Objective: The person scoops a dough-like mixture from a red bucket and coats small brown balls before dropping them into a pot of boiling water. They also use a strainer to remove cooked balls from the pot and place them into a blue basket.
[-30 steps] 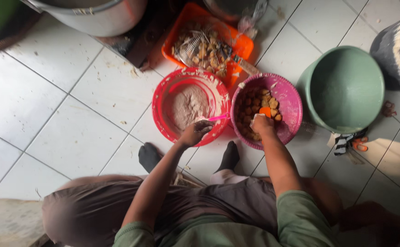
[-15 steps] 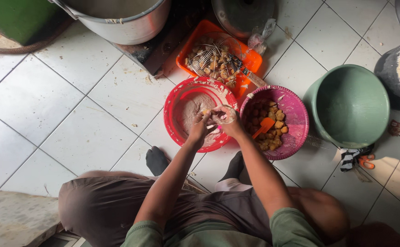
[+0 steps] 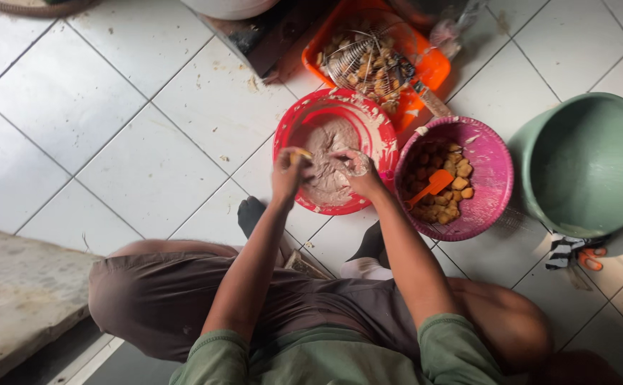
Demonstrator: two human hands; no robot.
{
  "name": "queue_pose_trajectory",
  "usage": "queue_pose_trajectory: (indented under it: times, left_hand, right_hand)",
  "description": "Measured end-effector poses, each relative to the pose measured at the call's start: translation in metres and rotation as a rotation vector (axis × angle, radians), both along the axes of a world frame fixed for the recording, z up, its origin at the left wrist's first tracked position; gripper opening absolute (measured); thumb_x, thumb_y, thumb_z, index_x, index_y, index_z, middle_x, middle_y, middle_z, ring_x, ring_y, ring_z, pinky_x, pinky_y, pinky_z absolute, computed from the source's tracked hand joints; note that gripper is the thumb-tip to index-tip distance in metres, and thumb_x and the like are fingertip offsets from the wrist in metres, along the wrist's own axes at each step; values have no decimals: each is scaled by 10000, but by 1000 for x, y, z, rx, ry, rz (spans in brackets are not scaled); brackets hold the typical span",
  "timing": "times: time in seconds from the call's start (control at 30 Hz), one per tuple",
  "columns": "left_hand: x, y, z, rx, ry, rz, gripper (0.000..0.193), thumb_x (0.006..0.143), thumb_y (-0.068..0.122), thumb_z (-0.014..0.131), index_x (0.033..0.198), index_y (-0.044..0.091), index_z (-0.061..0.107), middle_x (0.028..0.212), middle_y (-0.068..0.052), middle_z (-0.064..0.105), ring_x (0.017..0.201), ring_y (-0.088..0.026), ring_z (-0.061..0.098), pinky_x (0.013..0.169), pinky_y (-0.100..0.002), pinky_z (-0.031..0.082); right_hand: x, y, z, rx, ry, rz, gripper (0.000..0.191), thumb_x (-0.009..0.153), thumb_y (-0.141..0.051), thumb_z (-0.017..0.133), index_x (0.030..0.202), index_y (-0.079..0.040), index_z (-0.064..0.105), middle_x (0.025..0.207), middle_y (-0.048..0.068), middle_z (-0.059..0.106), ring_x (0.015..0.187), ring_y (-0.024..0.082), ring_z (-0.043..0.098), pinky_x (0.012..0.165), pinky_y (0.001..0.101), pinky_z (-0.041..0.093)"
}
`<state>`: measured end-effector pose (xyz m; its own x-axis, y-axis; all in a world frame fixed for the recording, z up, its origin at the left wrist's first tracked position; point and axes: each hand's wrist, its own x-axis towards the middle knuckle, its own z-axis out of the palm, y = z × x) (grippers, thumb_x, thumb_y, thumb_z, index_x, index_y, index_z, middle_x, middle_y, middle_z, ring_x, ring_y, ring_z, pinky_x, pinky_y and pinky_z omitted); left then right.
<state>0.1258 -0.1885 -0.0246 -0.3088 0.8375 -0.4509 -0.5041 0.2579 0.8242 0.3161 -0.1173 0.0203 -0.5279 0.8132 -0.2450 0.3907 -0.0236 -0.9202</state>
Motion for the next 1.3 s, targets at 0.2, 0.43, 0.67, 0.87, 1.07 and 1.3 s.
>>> queue_pose_trajectory:
  times: [0.2, 0.43, 0.67, 0.87, 1.07, 1.3]
  left_hand:
    - [-42, -24, -29, -284, 162, 596, 185, 936, 92, 628, 1097, 67, 542, 1059, -72, 666, 918, -159, 728, 634, -356, 680]
    - [-17, -55, -45, -600, 480, 435, 256, 882, 138, 786, 921, -13, 583, 851, -155, 692, 595, -204, 698, 512, -342, 583]
    - [16, -67, -35, -528, 535, 383, 223, 919, 192, 733, 955, 9, 611, 827, -131, 727, 614, -213, 709, 575, -332, 564]
    - [29, -72, -35, -459, 638, 399, 266, 991, 257, 641, 1062, 4, 685, 928, -161, 772, 846, -236, 752, 815, -367, 565]
    - [33, -70, -44, -494, 600, 406, 260, 968, 241, 654, 1023, -9, 701, 916, -163, 778, 837, -229, 764, 806, -349, 572]
    - [8, -61, -47, -422, 658, 499, 239, 992, 216, 630, 1034, -10, 692, 936, -138, 791, 838, -174, 757, 796, -329, 575]
  right_hand:
    - [23, -8, -39, 578, -1069, 301, 526, 824, -269, 731, 1318, -109, 645, 1211, 154, 645, 1195, 331, 530, 1017, 568, 418]
    - [39, -23, -77, 623, -1183, 570, 240, 928, -145, 618, 1139, -54, 687, 1326, 190, 622, 1179, 339, 623, 957, 489, 544]
    - [24, -57, -53, 613, -820, 535, 413, 943, -103, 553, 1338, 16, 560, 1111, 260, 656, 910, 405, 697, 745, 508, 588]
    - [-14, -68, -69, 338, -896, 480, 270, 1075, -279, 531, 1046, -86, 717, 962, 229, 722, 927, 422, 711, 812, 553, 573]
    - [-3, -82, -84, 259, -583, 548, 262, 866, -140, 564, 1051, 14, 667, 917, 294, 702, 891, 487, 688, 811, 568, 554]
    - [0, -67, -40, -397, -179, 151, 274, 1045, -248, 538, 1089, -38, 709, 752, 114, 663, 540, 173, 587, 481, 308, 446]
